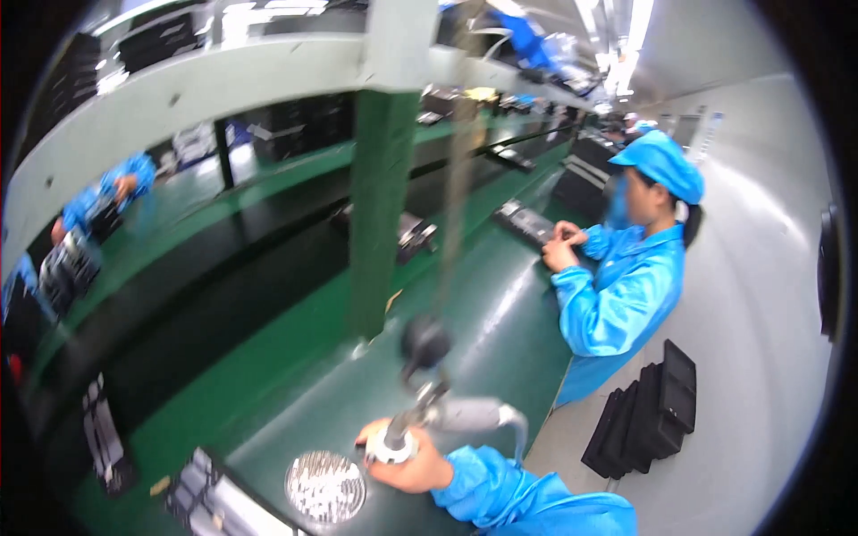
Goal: The person installs internal components and screws into tablet chassis using an electric screwdriver on a factory production line.
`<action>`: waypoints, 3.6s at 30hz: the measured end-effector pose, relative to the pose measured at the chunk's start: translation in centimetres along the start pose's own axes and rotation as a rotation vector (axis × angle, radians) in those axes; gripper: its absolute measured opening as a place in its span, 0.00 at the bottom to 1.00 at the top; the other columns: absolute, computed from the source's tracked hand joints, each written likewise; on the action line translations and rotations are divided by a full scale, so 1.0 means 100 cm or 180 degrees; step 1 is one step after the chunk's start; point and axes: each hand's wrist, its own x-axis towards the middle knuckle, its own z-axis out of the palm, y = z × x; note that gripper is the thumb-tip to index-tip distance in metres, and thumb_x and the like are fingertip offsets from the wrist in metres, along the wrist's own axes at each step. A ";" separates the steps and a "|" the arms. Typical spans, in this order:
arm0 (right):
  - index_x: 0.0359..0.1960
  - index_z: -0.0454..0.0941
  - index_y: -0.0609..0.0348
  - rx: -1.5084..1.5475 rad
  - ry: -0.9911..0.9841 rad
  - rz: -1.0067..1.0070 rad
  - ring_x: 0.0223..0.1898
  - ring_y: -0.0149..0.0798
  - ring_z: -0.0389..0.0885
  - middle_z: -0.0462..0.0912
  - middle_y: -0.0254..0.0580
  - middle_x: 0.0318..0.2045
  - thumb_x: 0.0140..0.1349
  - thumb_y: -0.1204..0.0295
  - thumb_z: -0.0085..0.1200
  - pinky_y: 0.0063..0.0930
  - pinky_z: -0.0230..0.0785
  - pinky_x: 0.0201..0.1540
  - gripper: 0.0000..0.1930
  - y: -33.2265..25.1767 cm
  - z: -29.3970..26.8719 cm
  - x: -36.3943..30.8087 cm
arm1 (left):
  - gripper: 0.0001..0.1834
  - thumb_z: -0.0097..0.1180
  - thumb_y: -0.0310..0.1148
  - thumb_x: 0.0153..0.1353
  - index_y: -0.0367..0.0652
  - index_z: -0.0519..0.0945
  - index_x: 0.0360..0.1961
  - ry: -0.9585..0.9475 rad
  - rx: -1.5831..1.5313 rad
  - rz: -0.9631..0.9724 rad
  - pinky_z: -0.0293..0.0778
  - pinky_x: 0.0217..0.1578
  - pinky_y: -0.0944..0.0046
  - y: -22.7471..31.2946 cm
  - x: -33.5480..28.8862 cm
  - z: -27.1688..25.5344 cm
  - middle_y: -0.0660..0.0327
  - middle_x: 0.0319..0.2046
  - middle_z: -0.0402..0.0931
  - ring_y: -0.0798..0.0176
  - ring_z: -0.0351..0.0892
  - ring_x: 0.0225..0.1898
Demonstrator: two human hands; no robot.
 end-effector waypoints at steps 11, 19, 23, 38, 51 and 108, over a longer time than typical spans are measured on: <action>0.42 0.68 0.65 -0.0255 0.0368 -0.0695 0.22 0.35 0.70 0.72 0.42 0.22 0.51 0.80 0.51 0.34 0.67 0.32 0.15 -0.020 -0.001 0.038 | 0.17 0.66 0.27 0.41 0.35 0.75 0.33 0.0868 -0.0315 0.1302 0.74 0.41 0.55 0.000 0.068 -0.011 0.52 0.37 0.74 0.49 0.76 0.40; 0.42 0.68 0.65 -0.0108 0.0220 -0.0761 0.21 0.36 0.71 0.73 0.44 0.21 0.49 0.84 0.48 0.31 0.68 0.31 0.16 -0.014 0.006 0.032 | 0.12 0.57 0.26 0.47 0.36 0.78 0.34 0.0378 -0.0165 0.2156 0.71 0.44 0.57 0.002 0.061 0.009 0.53 0.41 0.74 0.55 0.74 0.43; 0.42 0.68 0.65 -0.0147 0.0132 -0.0807 0.21 0.36 0.71 0.73 0.43 0.21 0.50 0.82 0.48 0.35 0.67 0.33 0.16 -0.017 0.004 0.031 | 0.11 0.56 0.27 0.46 0.35 0.80 0.33 0.0381 0.0081 0.2332 0.70 0.45 0.57 0.000 0.061 0.015 0.53 0.41 0.75 0.55 0.74 0.45; 0.44 0.68 0.62 -0.0136 -0.0124 -0.0822 0.21 0.35 0.69 0.70 0.40 0.20 0.50 0.79 0.50 0.36 0.67 0.33 0.17 -0.012 0.008 0.032 | 0.09 0.59 0.26 0.40 0.32 0.77 0.25 0.1206 -0.0137 0.1763 0.73 0.34 0.60 0.017 0.072 0.034 0.51 0.30 0.75 0.54 0.75 0.34; 0.45 0.69 0.60 -0.0235 -0.0283 -0.0882 0.21 0.36 0.69 0.70 0.41 0.18 0.51 0.76 0.52 0.37 0.66 0.32 0.17 -0.012 0.018 0.033 | 0.11 0.62 0.27 0.46 0.29 0.79 0.29 0.1476 0.0175 0.1694 0.74 0.33 0.60 0.017 0.069 0.048 0.51 0.30 0.75 0.54 0.76 0.34; 0.45 0.66 0.54 -0.0082 -0.0575 -0.0603 0.19 0.35 0.68 0.67 0.36 0.16 0.51 0.74 0.51 0.36 0.61 0.29 0.18 -0.008 0.079 0.029 | 0.13 0.59 0.28 0.46 0.38 0.83 0.35 0.0499 -0.0945 0.1419 0.66 0.57 0.48 -0.010 0.088 0.034 0.46 0.45 0.76 0.45 0.73 0.52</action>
